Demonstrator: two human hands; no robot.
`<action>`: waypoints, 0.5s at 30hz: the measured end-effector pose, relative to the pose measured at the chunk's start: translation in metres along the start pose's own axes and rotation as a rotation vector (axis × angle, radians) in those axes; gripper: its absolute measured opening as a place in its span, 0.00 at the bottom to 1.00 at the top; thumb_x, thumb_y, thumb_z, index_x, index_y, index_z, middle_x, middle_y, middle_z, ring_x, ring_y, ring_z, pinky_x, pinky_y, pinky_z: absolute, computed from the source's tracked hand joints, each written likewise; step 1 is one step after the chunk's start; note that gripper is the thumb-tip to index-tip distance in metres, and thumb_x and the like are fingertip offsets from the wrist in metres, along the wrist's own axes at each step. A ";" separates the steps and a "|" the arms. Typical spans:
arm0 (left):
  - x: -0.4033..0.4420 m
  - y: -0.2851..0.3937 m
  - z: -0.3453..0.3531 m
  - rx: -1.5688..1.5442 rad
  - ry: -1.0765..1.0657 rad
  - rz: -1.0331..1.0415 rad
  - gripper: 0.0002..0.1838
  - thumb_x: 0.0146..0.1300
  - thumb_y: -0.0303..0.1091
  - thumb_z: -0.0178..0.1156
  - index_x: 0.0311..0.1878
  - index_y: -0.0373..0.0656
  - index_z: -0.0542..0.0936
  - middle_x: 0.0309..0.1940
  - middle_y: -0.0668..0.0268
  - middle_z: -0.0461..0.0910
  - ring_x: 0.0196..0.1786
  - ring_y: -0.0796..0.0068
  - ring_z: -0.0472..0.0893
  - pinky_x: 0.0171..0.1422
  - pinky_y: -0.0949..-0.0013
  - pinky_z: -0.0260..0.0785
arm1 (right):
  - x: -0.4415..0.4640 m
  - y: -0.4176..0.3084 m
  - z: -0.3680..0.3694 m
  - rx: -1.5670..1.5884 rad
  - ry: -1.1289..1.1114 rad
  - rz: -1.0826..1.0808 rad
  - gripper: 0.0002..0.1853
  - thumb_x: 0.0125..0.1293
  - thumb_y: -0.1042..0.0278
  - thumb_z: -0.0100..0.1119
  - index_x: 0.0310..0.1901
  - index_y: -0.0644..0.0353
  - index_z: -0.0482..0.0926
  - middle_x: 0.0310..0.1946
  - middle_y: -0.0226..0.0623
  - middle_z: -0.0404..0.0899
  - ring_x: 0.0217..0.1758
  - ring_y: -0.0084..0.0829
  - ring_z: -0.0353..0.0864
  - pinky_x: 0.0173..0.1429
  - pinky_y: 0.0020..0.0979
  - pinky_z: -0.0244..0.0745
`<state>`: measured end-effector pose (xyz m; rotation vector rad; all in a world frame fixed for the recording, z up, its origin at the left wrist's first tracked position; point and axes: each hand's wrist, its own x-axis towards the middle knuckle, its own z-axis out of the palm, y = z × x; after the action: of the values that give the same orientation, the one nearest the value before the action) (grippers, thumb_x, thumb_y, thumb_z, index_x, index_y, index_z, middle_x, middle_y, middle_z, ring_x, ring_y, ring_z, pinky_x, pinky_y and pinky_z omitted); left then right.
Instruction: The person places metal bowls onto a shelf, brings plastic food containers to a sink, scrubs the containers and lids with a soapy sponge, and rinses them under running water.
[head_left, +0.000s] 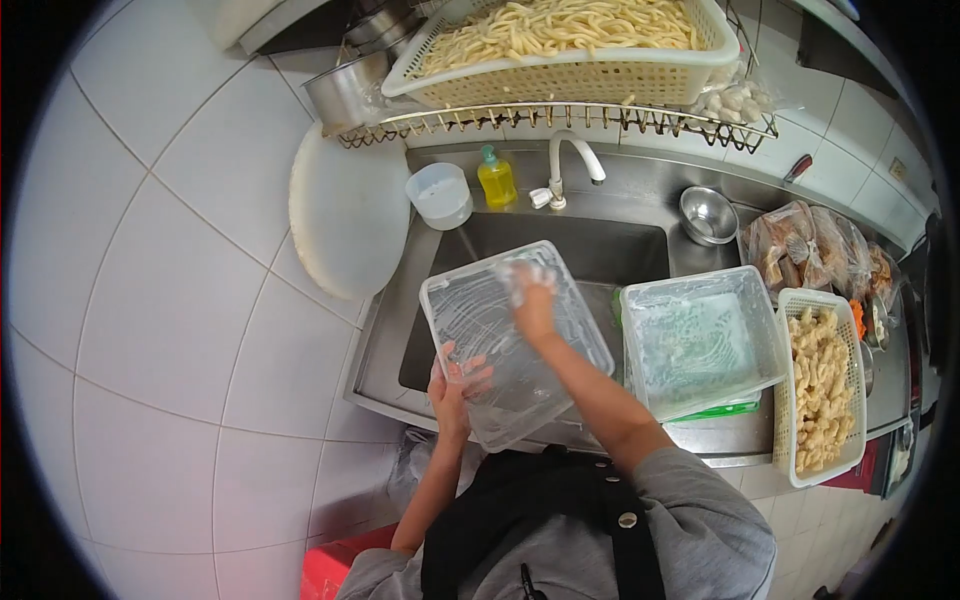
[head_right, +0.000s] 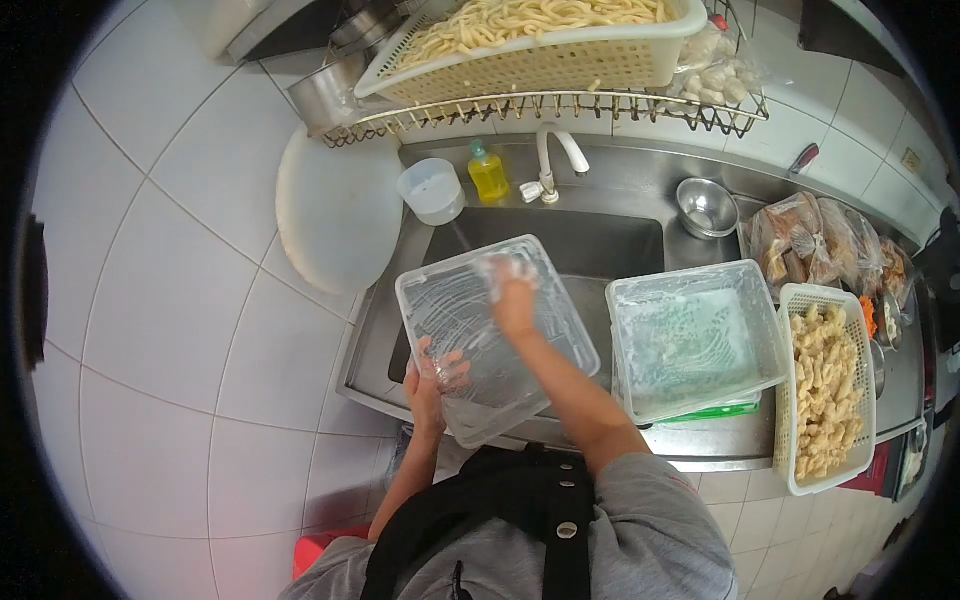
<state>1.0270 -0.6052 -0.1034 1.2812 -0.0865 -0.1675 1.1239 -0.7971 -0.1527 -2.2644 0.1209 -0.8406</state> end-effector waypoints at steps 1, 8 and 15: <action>-0.002 0.006 0.001 -0.002 0.001 0.002 0.31 0.69 0.51 0.52 0.67 0.41 0.60 0.44 0.56 0.79 0.40 0.63 0.84 0.40 0.66 0.77 | 0.001 0.018 -0.003 -0.012 0.030 0.097 0.21 0.58 0.71 0.55 0.56 0.55 0.76 0.52 0.50 0.74 0.54 0.56 0.69 0.57 0.51 0.64; 0.024 -0.004 -0.005 0.095 -0.049 0.060 0.32 0.68 0.52 0.54 0.66 0.39 0.62 0.45 0.51 0.80 0.41 0.64 0.84 0.40 0.68 0.77 | -0.036 -0.082 -0.009 0.152 0.070 -0.171 0.19 0.59 0.69 0.59 0.54 0.51 0.76 0.50 0.45 0.75 0.52 0.50 0.69 0.54 0.48 0.67; 0.010 0.021 -0.008 -0.059 -0.058 0.077 0.30 0.70 0.47 0.53 0.67 0.39 0.59 0.47 0.46 0.79 0.41 0.59 0.85 0.40 0.67 0.79 | 0.015 0.031 -0.019 -0.081 0.060 0.053 0.14 0.58 0.69 0.58 0.47 0.54 0.76 0.37 0.51 0.76 0.42 0.54 0.75 0.45 0.49 0.72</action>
<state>1.0397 -0.5933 -0.0856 1.2121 -0.1784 -0.1401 1.1282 -0.8360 -0.1546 -2.3012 0.2450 -0.8902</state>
